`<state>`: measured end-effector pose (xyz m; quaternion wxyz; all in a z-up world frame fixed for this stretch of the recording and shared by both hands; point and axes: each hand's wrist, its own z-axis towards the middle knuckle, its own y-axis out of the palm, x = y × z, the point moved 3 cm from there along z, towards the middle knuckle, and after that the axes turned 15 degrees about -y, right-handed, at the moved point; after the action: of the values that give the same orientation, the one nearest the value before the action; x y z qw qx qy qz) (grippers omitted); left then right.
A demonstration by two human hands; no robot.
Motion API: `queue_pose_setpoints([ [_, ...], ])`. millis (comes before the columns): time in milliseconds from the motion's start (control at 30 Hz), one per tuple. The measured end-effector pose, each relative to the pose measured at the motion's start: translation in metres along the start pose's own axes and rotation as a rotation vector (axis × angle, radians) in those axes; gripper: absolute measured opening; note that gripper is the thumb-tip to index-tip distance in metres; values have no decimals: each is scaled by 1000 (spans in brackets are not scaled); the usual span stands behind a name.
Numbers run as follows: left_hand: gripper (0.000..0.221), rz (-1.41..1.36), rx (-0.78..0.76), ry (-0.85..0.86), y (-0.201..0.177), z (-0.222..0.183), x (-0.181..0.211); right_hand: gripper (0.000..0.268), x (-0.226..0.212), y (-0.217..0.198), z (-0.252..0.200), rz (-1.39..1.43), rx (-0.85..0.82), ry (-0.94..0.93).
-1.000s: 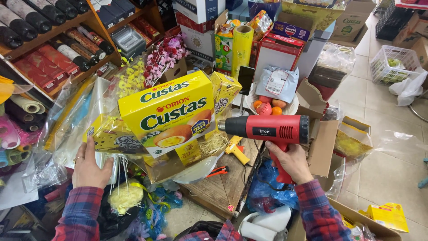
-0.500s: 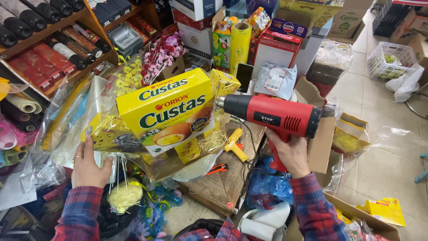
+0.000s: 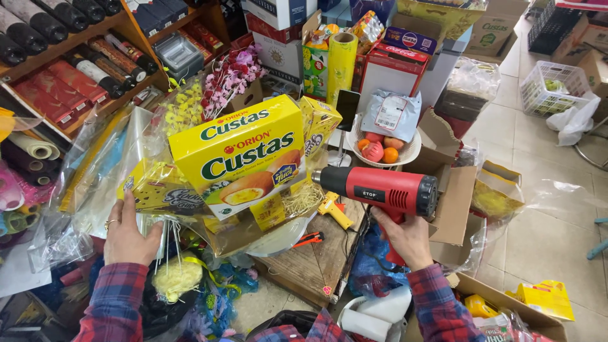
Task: Shrink wrapping a gift basket using a heat gun
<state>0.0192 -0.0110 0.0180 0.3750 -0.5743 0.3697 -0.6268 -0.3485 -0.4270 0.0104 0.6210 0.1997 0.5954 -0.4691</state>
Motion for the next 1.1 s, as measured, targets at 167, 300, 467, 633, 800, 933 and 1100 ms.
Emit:
queue_pose_setpoints([
  [167, 97, -12, 17, 18, 2, 1, -2, 38, 8, 4, -9, -19, 9, 70],
  [300, 98, -11, 39, 45, 5, 3, -6, 37, 16, 9, -14, -82, 1, 99],
  [467, 98, -10, 22, 31, 2, -1, -1, 38, 10, 10, 3, -71, 98, 83],
  [633, 99, -12, 22, 33, 3, -1, -2, 36, -6, 5, 17, -50, 99, 47],
  [800, 100, -29, 40, 50, 11, 5, -9, 39, 3, 7, 25, -28, 55, 37],
  [933, 98, -11, 41, 41, 7, 5, -8, 55, -5, 5, 44, 59, 104, 75],
  [1100, 96, 94, 12, -6, 1, 19, -5, 47, 0, -7, 53, 175, 94, 22],
])
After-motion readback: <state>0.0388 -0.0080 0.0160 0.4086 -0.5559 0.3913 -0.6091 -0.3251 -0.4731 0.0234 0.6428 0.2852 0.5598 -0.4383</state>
